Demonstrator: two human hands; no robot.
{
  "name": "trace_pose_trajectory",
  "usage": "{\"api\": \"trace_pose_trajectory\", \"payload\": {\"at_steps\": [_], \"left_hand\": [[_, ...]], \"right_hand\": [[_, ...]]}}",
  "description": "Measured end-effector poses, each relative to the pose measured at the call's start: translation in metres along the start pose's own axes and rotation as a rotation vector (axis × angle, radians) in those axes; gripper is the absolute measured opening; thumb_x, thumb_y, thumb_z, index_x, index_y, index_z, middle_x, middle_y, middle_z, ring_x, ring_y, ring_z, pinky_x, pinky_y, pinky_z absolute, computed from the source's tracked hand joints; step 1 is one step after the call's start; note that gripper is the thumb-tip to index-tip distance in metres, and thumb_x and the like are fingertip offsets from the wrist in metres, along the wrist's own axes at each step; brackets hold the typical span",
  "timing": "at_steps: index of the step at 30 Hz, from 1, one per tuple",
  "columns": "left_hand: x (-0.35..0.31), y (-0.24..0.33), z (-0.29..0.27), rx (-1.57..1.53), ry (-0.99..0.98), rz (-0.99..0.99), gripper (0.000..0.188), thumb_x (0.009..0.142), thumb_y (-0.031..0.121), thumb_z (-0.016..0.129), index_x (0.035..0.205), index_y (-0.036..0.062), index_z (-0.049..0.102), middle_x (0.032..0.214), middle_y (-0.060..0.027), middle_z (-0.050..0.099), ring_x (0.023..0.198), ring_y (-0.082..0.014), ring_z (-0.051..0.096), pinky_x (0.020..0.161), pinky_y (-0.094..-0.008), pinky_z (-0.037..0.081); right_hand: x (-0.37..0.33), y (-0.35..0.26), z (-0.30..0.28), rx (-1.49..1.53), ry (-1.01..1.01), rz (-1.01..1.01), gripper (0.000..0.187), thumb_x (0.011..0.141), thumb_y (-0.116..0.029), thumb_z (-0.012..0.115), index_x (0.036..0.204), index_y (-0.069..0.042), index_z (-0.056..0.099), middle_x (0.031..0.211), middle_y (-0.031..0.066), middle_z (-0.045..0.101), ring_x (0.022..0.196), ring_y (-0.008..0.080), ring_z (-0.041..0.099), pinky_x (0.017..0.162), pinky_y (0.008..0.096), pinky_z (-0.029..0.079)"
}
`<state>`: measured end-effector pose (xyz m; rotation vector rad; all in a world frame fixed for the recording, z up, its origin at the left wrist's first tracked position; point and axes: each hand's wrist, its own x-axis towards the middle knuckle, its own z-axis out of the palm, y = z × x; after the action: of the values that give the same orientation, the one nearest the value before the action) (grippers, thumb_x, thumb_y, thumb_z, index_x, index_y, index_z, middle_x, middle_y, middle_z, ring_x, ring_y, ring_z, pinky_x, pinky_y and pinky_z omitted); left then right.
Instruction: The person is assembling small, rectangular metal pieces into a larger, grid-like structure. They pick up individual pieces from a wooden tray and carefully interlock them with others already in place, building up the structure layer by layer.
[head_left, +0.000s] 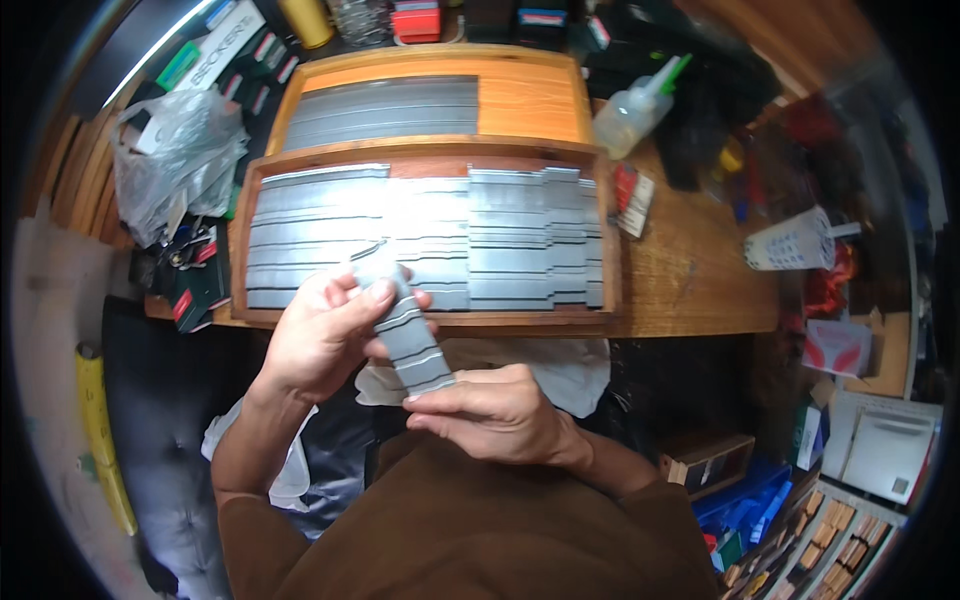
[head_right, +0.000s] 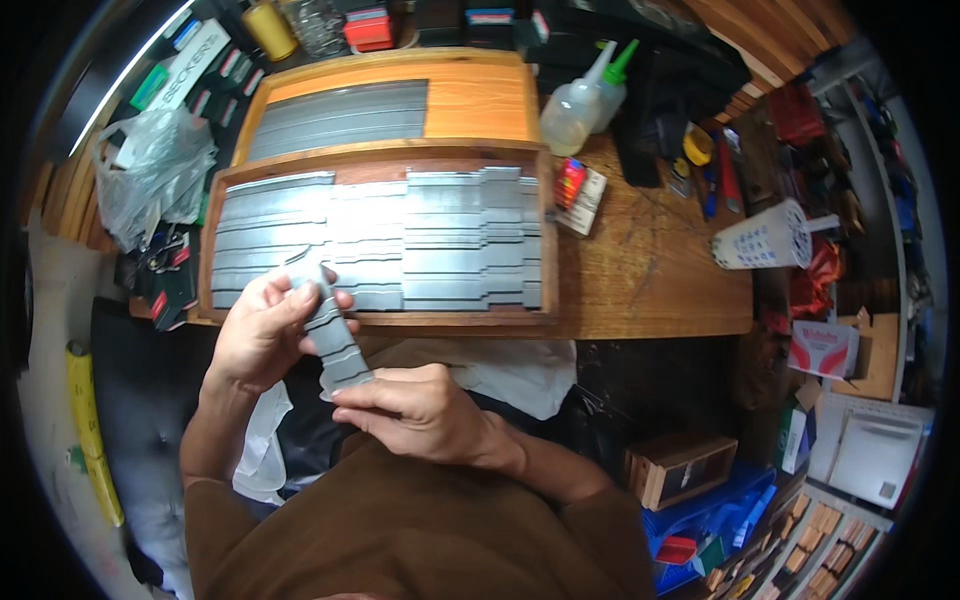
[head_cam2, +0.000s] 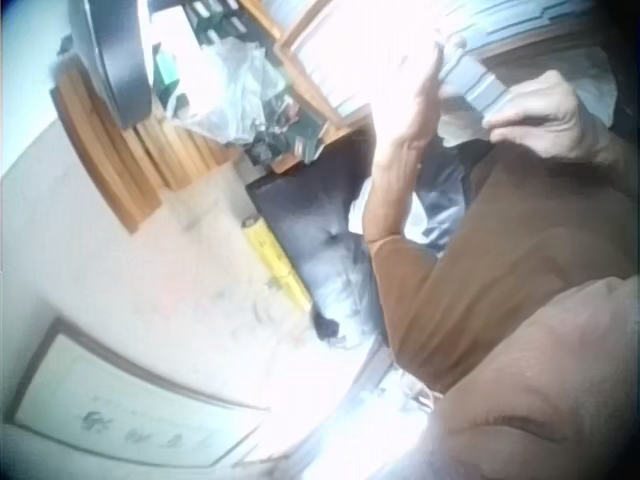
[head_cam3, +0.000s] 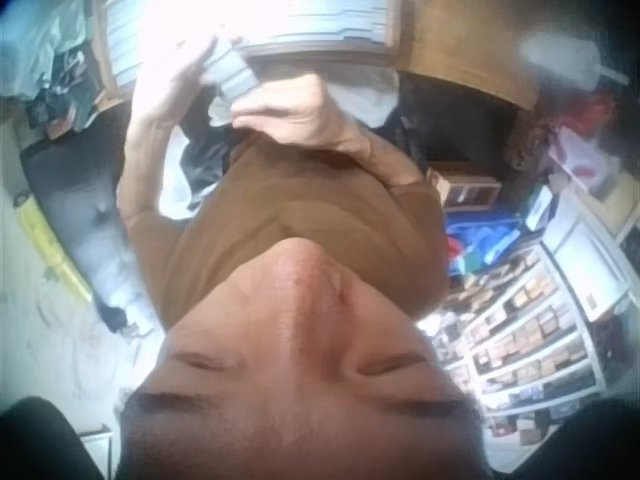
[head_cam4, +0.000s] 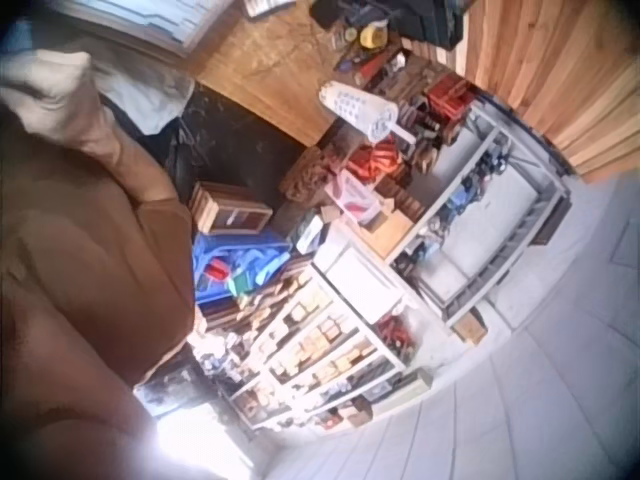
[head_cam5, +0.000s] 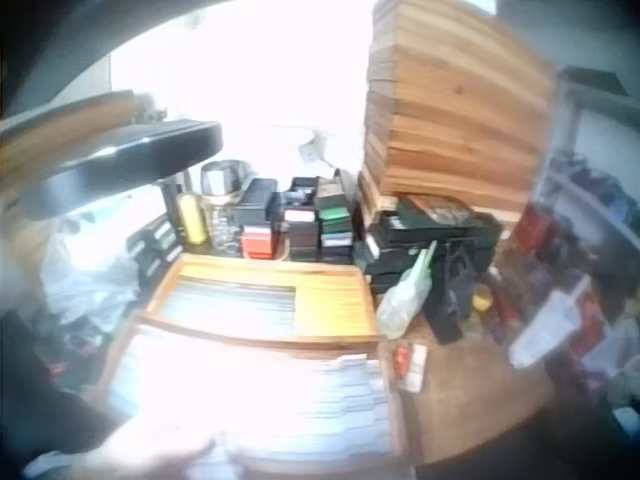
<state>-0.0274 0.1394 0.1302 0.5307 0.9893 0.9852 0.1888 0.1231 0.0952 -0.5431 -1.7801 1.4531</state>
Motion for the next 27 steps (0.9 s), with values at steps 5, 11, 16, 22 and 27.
{"api": "trace_pose_trajectory", "payload": {"at_steps": [5, 11, 16, 22, 27], "left_hand": [[0.006, 0.031, -0.013, 0.533, 0.064, -0.096, 0.043, 0.106, 0.034, 0.053, 0.117, -0.0067, 0.062, 0.078, -0.0142, 0.072, 0.056, -0.0147, 0.069, 0.047, -0.0238, 0.056], [-0.002, 0.013, -0.041, 1.095, 0.343, 0.848, 0.015, 0.093, 0.001, 0.067, 0.107, -0.0038, 0.069, 0.083, -0.0085, 0.069, 0.068, -0.0122, 0.063, 0.061, -0.0244, 0.049], [0.001, 0.009, -0.049, 1.362, -0.035, 0.960, 0.032, 0.075, -0.010, 0.068, 0.105, 0.0017, 0.071, 0.119, -0.0144, 0.067, 0.110, -0.0328, 0.062, 0.093, -0.0405, 0.048], [0.008, 0.007, -0.054, 1.415, -0.226, 0.972, 0.037, 0.067, -0.001, 0.071, 0.103, 0.0082, 0.072, 0.124, -0.0121, 0.066, 0.113, -0.0340, 0.062, 0.094, -0.0427, 0.049], [0.010, 0.004, -0.054, 1.413, -0.220, 0.994, 0.035, 0.067, 0.000, 0.072, 0.100, 0.0084, 0.071, 0.122, -0.0121, 0.066, 0.112, -0.0343, 0.063, 0.092, -0.0432, 0.049]], "right_hand": [[0.006, 0.014, 0.027, 0.141, 0.256, 0.070, 0.017, 0.083, 0.007, 0.077, 0.100, 0.006, 0.074, 0.093, 0.0172, 0.076, 0.083, 0.0190, 0.075, 0.075, 0.0270, 0.061], [0.015, 0.039, 0.060, 0.401, 0.402, 0.243, 0.019, 0.091, 0.006, 0.069, 0.110, 0.009, 0.070, 0.104, 0.0172, 0.074, 0.089, 0.0197, 0.074, 0.075, 0.0289, 0.063], [0.015, 0.036, 0.058, 0.449, 0.316, 0.334, 0.026, 0.091, 0.004, 0.070, 0.116, 0.008, 0.067, 0.114, 0.0159, 0.071, 0.095, 0.0179, 0.072, 0.078, 0.0275, 0.062], [0.005, 0.039, 0.039, 0.152, 0.342, 0.230, 0.027, 0.086, 0.005, 0.076, 0.112, 0.007, 0.069, 0.104, 0.0139, 0.073, 0.089, 0.0141, 0.071, 0.079, 0.0254, 0.060], [0.011, 0.041, 0.043, 0.204, 0.337, 0.283, 0.026, 0.085, 0.005, 0.077, 0.109, 0.008, 0.070, 0.095, 0.0124, 0.074, 0.085, 0.0139, 0.072, 0.076, 0.0251, 0.060]]}}
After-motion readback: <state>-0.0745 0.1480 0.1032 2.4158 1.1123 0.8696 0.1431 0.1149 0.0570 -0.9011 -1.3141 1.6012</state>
